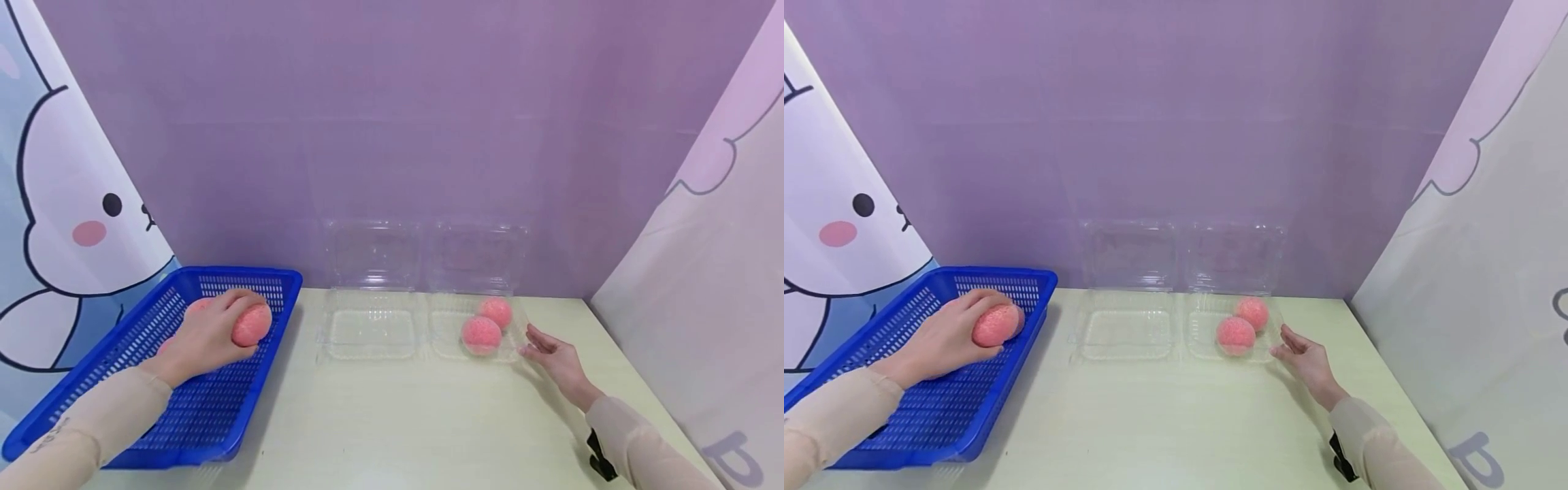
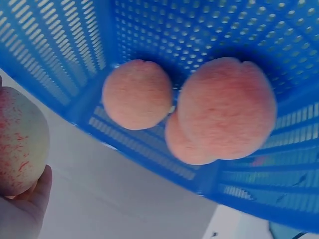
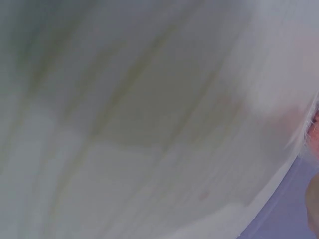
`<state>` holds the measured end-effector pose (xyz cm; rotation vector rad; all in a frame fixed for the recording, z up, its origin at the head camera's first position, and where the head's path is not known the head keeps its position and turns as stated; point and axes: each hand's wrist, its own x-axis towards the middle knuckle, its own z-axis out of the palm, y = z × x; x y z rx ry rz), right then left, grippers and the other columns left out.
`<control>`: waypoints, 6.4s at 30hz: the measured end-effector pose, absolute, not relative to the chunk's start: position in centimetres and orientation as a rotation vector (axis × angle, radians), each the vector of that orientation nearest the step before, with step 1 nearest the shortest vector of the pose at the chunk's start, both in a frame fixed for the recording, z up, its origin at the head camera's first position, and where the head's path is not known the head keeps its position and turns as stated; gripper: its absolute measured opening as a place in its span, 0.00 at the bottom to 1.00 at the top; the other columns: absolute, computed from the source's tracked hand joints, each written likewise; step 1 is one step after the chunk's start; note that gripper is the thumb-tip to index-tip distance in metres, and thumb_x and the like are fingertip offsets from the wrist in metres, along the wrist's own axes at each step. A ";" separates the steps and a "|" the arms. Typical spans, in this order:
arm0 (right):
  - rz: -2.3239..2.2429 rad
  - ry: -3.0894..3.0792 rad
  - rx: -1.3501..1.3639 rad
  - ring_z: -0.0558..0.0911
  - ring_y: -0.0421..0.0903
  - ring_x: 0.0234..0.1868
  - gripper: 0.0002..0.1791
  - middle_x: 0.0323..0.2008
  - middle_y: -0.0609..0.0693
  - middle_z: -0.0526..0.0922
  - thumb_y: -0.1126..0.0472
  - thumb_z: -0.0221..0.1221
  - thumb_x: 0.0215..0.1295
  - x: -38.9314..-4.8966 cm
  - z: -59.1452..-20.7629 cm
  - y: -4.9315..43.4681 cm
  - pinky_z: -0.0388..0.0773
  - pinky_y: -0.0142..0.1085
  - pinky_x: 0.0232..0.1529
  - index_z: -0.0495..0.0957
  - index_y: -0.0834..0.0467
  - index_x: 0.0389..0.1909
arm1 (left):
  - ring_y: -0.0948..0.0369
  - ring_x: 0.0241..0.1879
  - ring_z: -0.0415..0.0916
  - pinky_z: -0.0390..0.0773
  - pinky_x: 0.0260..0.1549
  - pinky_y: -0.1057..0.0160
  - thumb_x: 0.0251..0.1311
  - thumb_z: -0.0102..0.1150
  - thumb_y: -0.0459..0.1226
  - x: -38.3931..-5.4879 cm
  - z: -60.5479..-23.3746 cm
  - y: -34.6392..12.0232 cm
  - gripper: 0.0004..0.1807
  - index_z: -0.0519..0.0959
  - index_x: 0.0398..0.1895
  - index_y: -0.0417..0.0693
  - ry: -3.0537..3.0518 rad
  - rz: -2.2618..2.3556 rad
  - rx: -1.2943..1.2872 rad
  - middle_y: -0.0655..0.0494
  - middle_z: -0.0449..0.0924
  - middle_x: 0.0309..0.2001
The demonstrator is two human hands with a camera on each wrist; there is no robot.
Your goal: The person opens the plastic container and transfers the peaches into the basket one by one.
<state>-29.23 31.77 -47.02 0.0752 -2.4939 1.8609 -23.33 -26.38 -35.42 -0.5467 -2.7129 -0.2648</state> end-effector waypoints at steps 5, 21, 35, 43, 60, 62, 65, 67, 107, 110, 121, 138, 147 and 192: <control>1.853 -2.492 0.072 0.68 0.22 0.54 0.38 0.65 0.59 0.55 0.59 0.61 0.58 -29.0 -47.0 31.7 0.70 0.16 0.47 0.55 0.66 0.66 | 0.45 0.53 0.65 0.72 0.43 0.37 0.37 0.72 0.43 -24.0 -36.6 -28.6 0.38 0.68 0.56 0.52 -2.783 -0.301 -0.508 0.47 0.69 0.54; 1.804 -2.527 0.072 0.68 0.18 0.51 0.39 0.65 0.61 0.56 0.56 0.61 0.58 -28.9 -46.8 31.6 0.68 0.14 0.46 0.56 0.65 0.66 | 0.49 0.51 0.71 0.72 0.46 0.39 0.37 0.70 0.47 -25.7 -41.0 -31.6 0.44 0.63 0.61 0.47 -3.004 -0.239 -0.584 0.46 0.66 0.59; 1.820 -2.501 0.066 0.68 0.25 0.55 0.37 0.64 0.60 0.57 0.58 0.61 0.58 -28.9 -46.6 31.4 0.68 0.15 0.47 0.56 0.67 0.65 | 0.47 0.55 0.69 0.71 0.49 0.40 0.38 0.71 0.50 -26.2 -42.3 -32.1 0.49 0.59 0.65 0.46 -3.017 -0.164 -0.641 0.44 0.60 0.64; 1.791 -2.530 0.066 0.67 0.30 0.58 0.38 0.65 0.60 0.57 0.57 0.61 0.58 -28.8 -46.6 31.3 0.68 0.14 0.47 0.56 0.66 0.66 | 0.43 0.56 0.67 0.68 0.50 0.37 0.41 0.68 0.52 -26.1 -42.3 -32.4 0.50 0.56 0.67 0.44 -3.027 -0.159 -0.626 0.41 0.53 0.66; 1.798 -2.536 0.061 0.67 0.23 0.55 0.38 0.65 0.59 0.57 0.56 0.61 0.58 -29.0 -46.8 31.7 0.68 0.14 0.47 0.56 0.64 0.66 | 0.39 0.61 0.59 0.63 0.51 0.33 0.44 0.67 0.48 -26.4 -41.9 -31.8 0.51 0.51 0.70 0.45 -3.089 -0.200 -0.557 0.38 0.48 0.68; 1.813 -2.522 0.059 0.68 0.22 0.54 0.38 0.64 0.59 0.58 0.56 0.61 0.58 -29.2 -46.9 31.7 0.68 0.15 0.47 0.56 0.65 0.66 | 0.38 0.62 0.57 0.61 0.52 0.32 0.45 0.66 0.46 -26.3 -41.6 -31.7 0.50 0.50 0.70 0.44 -3.120 -0.197 -0.549 0.38 0.47 0.68; 1.802 -2.530 0.067 0.68 0.27 0.57 0.38 0.65 0.59 0.58 0.57 0.61 0.58 -29.1 -46.8 31.6 0.68 0.14 0.47 0.56 0.64 0.66 | 0.38 0.62 0.56 0.60 0.52 0.31 0.46 0.65 0.46 -26.2 -41.4 -31.7 0.50 0.50 0.70 0.43 -3.141 -0.198 -0.546 0.37 0.46 0.68; 1.802 -2.534 0.067 0.67 0.33 0.60 0.38 0.65 0.59 0.57 0.56 0.61 0.58 -29.1 -46.7 31.6 0.68 0.14 0.47 0.56 0.64 0.66 | 0.38 0.62 0.57 0.61 0.52 0.31 0.46 0.65 0.45 -26.3 -41.3 -31.6 0.49 0.50 0.69 0.42 -3.144 -0.203 -0.547 0.36 0.47 0.68; 1.768 -2.556 0.060 0.65 0.39 0.61 0.38 0.65 0.59 0.57 0.57 0.60 0.59 -28.5 -46.8 31.4 0.67 0.14 0.47 0.55 0.65 0.66 | 0.51 0.55 0.72 0.75 0.49 0.51 0.55 0.59 0.44 -20.6 -31.7 -14.9 0.29 0.66 0.61 0.47 -2.655 -0.442 -0.786 0.50 0.71 0.58; 1.765 -2.546 0.045 0.64 0.46 0.63 0.38 0.65 0.59 0.58 0.56 0.61 0.58 -28.4 -46.7 31.3 0.67 0.14 0.47 0.56 0.65 0.66 | 0.55 0.53 0.74 0.76 0.49 0.55 0.54 0.60 0.43 -20.9 -32.1 -12.8 0.26 0.70 0.57 0.48 -2.610 -0.454 -0.913 0.53 0.75 0.54; 1.808 -2.536 0.041 0.58 0.53 0.66 0.38 0.66 0.56 0.57 0.56 0.60 0.59 -28.9 -46.0 30.7 0.66 0.16 0.50 0.55 0.62 0.67 | 0.59 0.47 0.75 0.77 0.42 0.58 0.57 0.54 0.42 -24.7 -33.6 -5.0 0.17 0.76 0.51 0.51 -2.804 -0.325 -1.139 0.59 0.77 0.48; 1.869 -2.477 0.040 0.67 0.20 0.54 0.40 0.66 0.58 0.55 0.57 0.61 0.57 -28.8 -47.1 31.3 0.69 0.16 0.47 0.54 0.64 0.67 | 0.60 0.56 0.69 0.68 0.57 0.66 0.62 0.52 0.44 -32.2 -39.5 6.0 0.21 0.72 0.57 0.49 -2.914 -0.544 -1.124 0.56 0.72 0.56; 1.870 -2.467 0.058 0.65 0.30 0.61 0.39 0.67 0.57 0.53 0.57 0.60 0.59 -29.0 -47.2 30.9 0.67 0.15 0.49 0.54 0.64 0.67 | 0.63 0.57 0.67 0.66 0.56 0.71 0.61 0.52 0.44 -34.6 -42.1 10.2 0.17 0.75 0.52 0.53 -2.829 -0.383 -1.167 0.61 0.72 0.55; 1.864 -2.446 0.036 0.67 0.24 0.56 0.37 0.66 0.57 0.56 0.61 0.60 0.59 -28.2 -46.6 30.1 0.69 0.16 0.48 0.56 0.66 0.66 | 0.58 0.49 0.68 0.76 0.41 0.58 0.57 0.54 0.46 -36.0 -43.4 10.0 0.22 0.69 0.56 0.71 -2.987 -0.199 -0.866 0.56 0.68 0.54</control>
